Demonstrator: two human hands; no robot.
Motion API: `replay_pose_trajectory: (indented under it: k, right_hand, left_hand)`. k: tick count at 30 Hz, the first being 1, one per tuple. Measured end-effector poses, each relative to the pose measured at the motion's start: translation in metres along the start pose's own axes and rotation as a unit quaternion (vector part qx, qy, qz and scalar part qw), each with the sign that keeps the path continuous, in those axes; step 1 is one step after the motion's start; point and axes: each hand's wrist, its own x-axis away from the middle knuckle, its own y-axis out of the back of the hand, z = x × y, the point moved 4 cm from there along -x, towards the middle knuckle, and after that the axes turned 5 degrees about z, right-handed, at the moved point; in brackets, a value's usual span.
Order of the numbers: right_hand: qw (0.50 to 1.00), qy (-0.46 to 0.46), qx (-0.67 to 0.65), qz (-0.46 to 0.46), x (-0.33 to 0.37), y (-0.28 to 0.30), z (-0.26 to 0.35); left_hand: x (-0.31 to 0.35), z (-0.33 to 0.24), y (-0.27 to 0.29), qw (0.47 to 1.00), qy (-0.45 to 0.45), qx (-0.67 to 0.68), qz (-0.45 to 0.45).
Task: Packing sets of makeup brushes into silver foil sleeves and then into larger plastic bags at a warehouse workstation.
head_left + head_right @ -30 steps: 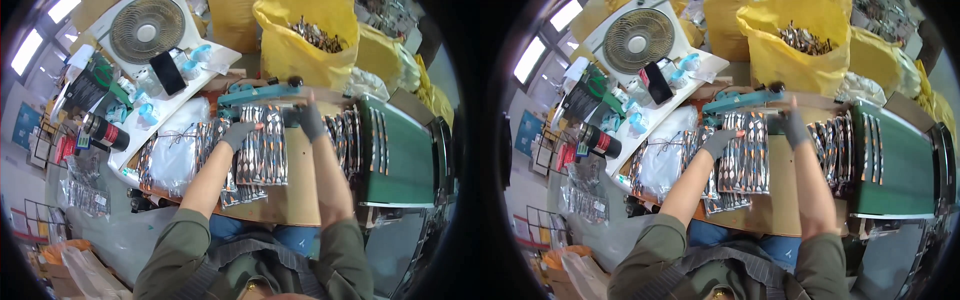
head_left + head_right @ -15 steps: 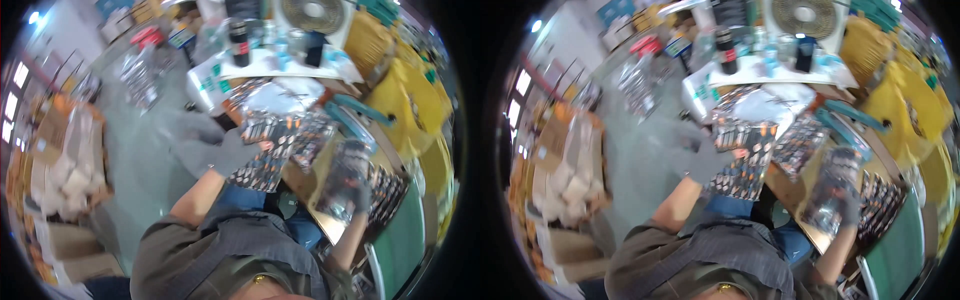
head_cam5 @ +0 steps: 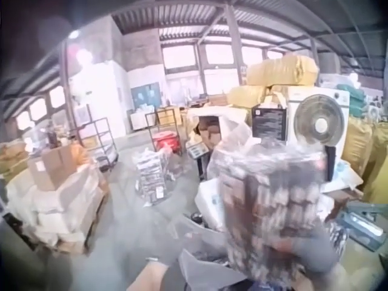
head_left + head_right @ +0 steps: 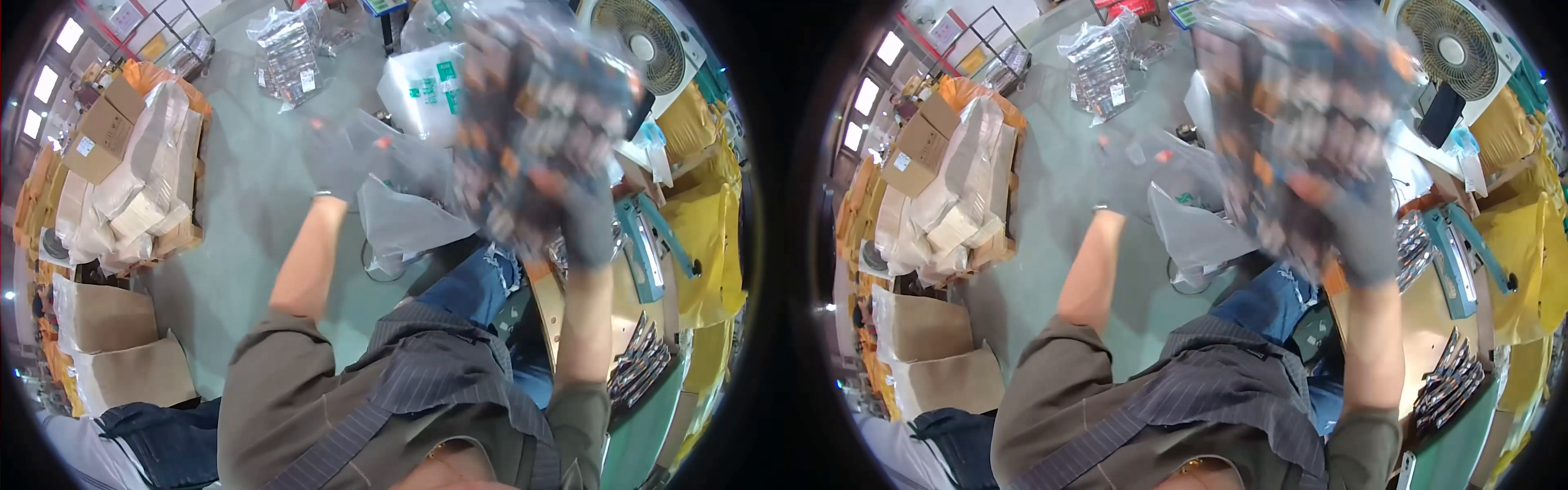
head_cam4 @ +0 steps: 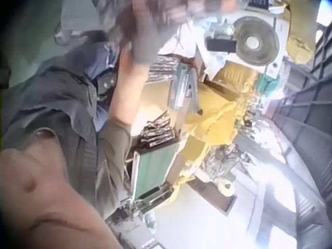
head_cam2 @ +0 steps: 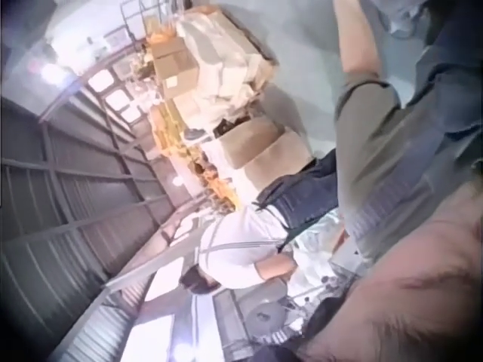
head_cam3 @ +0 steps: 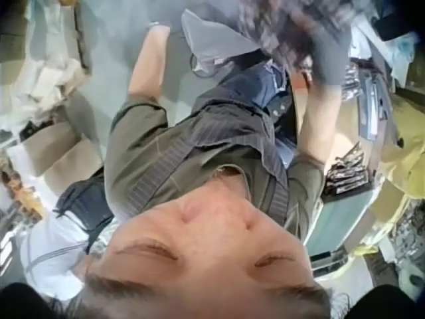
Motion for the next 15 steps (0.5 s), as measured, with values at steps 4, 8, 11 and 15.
replay_pose_trajectory:
  k: [4,8,11,15]
  right_hand:
    - [0.985,0.141,0.085,0.055,-0.085,-0.044,-0.095]
    - [0.688,0.111,0.646,0.310,-0.087,-0.050,-0.226]
    - [0.621,0.129,0.671,0.383,-0.055,-0.060,-0.292]
    - [0.678,-0.263,0.586,0.357,-0.099,0.059,-0.289]
  left_hand:
    - [0.026,0.060,-0.018,0.977,0.130,-0.111,0.127]
    - [0.088,0.113,-0.001,0.995,0.096,0.005,0.039]
    - [0.116,0.106,0.011,0.983,0.167,0.076,0.028]
    - [0.108,0.086,0.005,0.970,0.157,0.186,0.010]
